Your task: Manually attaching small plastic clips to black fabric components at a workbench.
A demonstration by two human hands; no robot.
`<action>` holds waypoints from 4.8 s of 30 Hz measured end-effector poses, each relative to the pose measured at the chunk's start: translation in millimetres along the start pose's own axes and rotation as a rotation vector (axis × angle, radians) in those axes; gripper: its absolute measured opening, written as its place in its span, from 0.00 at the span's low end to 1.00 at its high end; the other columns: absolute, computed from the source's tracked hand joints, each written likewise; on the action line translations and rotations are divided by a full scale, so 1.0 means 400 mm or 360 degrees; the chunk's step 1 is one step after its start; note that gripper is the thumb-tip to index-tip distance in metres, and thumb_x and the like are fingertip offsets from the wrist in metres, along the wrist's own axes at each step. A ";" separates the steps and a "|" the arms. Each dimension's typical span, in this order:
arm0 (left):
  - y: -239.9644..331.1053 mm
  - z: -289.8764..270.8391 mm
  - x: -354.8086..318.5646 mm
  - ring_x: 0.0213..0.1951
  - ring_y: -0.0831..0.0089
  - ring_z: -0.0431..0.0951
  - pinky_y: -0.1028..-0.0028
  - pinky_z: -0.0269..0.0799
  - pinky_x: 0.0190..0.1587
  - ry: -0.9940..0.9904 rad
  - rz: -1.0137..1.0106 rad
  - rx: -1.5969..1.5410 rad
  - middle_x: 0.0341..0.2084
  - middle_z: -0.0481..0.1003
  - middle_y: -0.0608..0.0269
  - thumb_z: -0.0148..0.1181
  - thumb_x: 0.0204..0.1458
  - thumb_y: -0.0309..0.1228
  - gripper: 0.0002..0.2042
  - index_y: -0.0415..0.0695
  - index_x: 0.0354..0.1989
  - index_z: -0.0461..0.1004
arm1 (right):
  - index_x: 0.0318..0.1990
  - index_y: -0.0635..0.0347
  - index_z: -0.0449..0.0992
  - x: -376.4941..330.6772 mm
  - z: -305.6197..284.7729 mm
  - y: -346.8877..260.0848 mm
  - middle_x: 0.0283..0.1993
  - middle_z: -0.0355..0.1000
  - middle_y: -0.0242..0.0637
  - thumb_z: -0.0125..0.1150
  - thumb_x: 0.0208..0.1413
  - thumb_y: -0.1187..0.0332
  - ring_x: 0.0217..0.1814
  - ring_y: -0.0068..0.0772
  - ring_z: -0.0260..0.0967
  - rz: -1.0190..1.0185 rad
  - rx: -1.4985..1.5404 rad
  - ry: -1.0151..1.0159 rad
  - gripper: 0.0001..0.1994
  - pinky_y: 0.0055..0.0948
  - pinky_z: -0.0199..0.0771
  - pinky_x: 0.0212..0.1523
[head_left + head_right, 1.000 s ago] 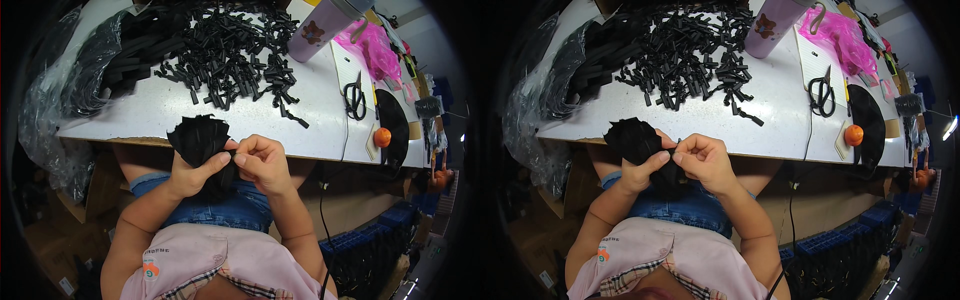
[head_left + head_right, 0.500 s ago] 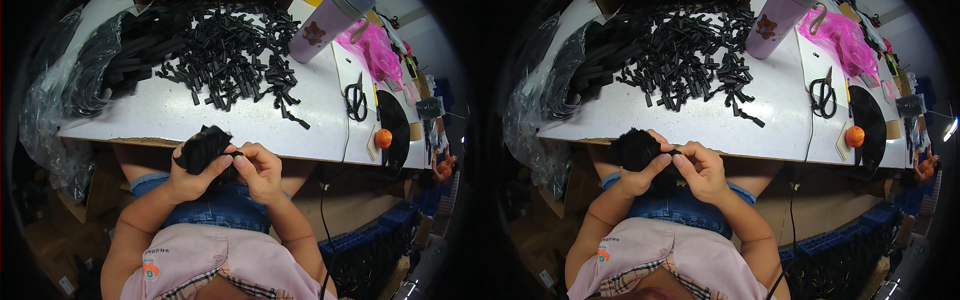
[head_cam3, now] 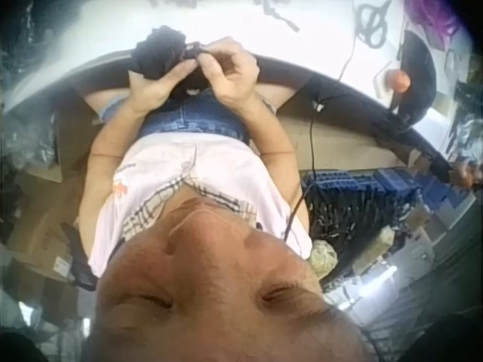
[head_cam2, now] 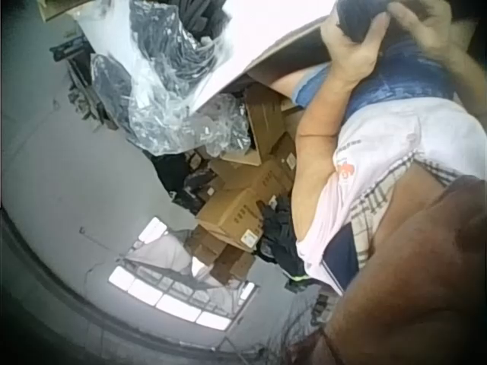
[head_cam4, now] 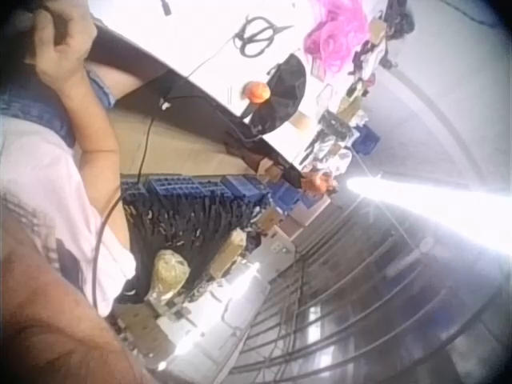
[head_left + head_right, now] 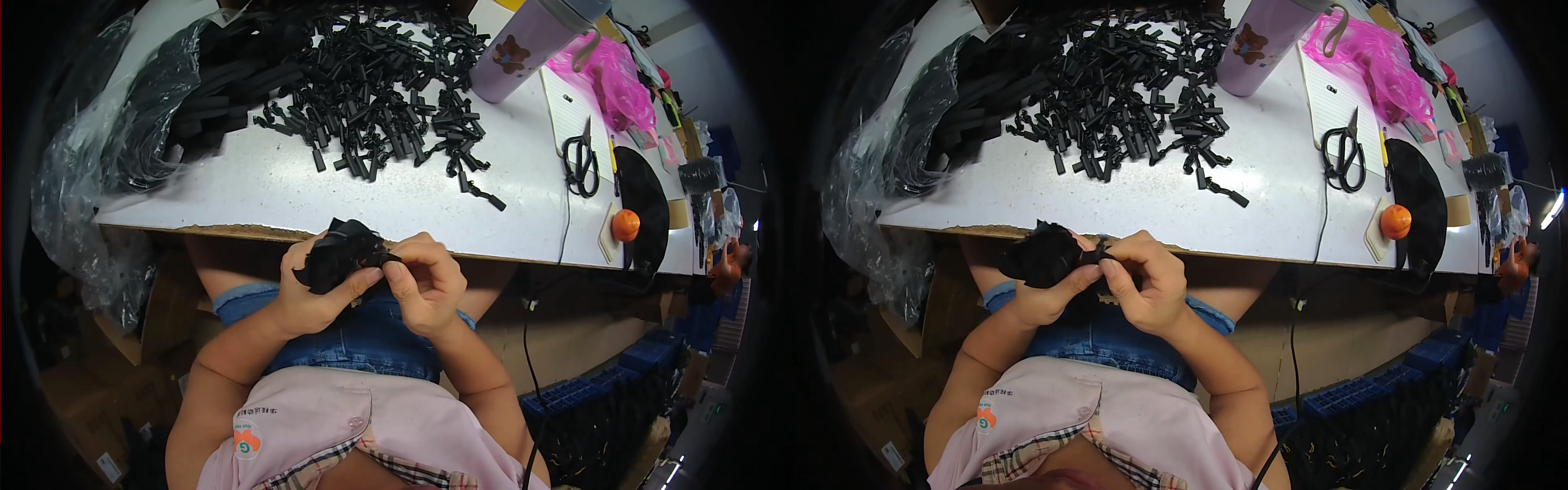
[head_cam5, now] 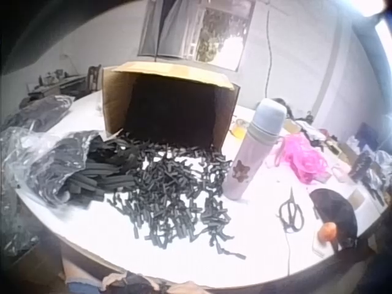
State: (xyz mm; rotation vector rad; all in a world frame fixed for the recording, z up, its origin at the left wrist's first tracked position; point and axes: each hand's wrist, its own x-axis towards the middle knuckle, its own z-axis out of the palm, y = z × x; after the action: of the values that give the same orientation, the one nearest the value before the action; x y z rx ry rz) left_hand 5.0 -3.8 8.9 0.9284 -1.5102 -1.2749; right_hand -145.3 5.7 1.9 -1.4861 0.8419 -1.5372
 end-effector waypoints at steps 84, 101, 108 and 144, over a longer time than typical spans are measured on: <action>0.019 0.031 0.019 0.23 0.78 0.60 0.78 0.59 0.27 0.0222 -0.0013 -0.0423 0.24 0.60 0.64 0.44 0.52 0.28 0.06 0.38 0.33 0.61 | 0.47 0.68 0.61 0.107 -0.097 -0.030 0.45 0.59 0.54 0.61 0.37 0.61 0.47 0.49 0.57 -0.0446 -0.1578 0.0124 0.29 0.40 0.59 0.47; -0.012 0.001 0.018 0.23 0.77 0.64 0.81 0.62 0.23 0.0416 0.0039 -0.0340 0.27 0.64 0.59 0.49 0.51 0.26 0.06 0.36 0.34 0.64 | 0.24 0.62 0.68 0.093 -0.157 0.004 0.24 0.60 0.38 0.55 0.38 0.75 0.26 0.35 0.57 -0.0485 -0.1740 0.0288 0.04 0.30 0.60 0.28; -0.025 -0.002 0.010 0.22 0.80 0.64 0.83 0.61 0.22 0.0374 -0.0061 -0.0259 0.27 0.65 0.63 0.49 0.51 0.27 0.06 0.37 0.34 0.65 | 0.20 0.63 0.65 0.086 -0.139 0.017 0.24 0.59 0.40 0.52 0.33 0.78 0.27 0.37 0.58 -0.0442 -0.1773 0.0148 0.04 0.27 0.63 0.28; -0.046 -0.006 0.000 0.20 0.81 0.64 0.83 0.60 0.23 0.0421 -0.0120 -0.0177 0.24 0.67 0.67 0.53 0.48 0.26 0.07 0.39 0.35 0.67 | 0.22 0.64 0.66 0.101 -0.143 0.028 0.29 0.61 0.42 0.52 0.33 0.78 0.31 0.40 0.58 -0.0446 -0.1695 0.0056 0.05 0.29 0.63 0.32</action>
State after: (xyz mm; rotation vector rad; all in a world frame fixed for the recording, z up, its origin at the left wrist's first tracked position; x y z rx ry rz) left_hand 7.2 -7.7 -9.0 1.0441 -1.1976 -1.2228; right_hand -199.8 -39.9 5.4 -2.3940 1.6788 -1.3353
